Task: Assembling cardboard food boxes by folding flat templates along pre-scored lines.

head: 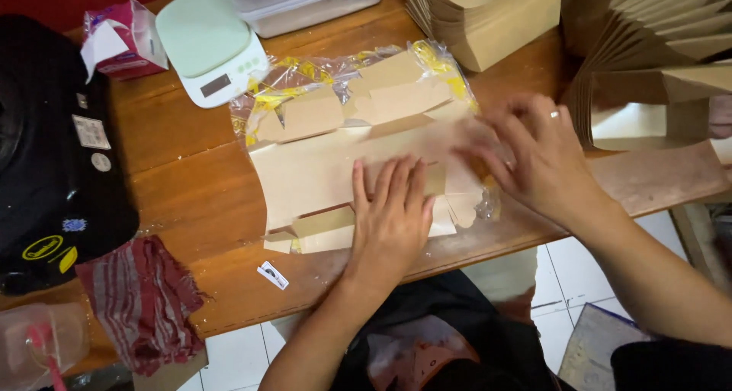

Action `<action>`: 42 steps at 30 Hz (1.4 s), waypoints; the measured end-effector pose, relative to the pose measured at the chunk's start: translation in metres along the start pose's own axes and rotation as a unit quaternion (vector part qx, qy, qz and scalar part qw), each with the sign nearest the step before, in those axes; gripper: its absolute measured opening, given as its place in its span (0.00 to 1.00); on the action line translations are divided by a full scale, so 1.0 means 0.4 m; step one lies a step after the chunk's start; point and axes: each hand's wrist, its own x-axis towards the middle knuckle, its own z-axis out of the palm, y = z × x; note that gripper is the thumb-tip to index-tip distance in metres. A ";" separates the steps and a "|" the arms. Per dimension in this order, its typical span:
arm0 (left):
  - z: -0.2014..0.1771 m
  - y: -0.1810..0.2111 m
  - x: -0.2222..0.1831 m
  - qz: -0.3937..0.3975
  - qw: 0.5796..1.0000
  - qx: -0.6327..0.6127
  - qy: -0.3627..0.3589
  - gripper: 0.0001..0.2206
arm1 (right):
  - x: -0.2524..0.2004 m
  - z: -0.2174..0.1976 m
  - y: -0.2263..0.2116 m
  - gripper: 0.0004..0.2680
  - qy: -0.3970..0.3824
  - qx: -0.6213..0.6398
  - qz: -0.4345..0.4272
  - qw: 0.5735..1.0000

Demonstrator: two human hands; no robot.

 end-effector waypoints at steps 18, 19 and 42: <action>-0.025 -0.012 0.032 -0.035 0.972 -0.232 0.005 0.09 | -0.013 -0.100 -0.145 0.13 -0.070 -0.003 -0.113 0.991; -0.023 -0.016 0.034 -0.035 0.972 -0.232 0.006 0.09 | -0.016 -0.088 -0.145 0.13 -0.071 -0.004 -0.113 0.991; 0.075 0.049 -0.041 0.021 0.996 -0.030 0.085 0.13 | 0.112 -0.014 -0.049 0.20 -0.380 0.114 0.182 0.900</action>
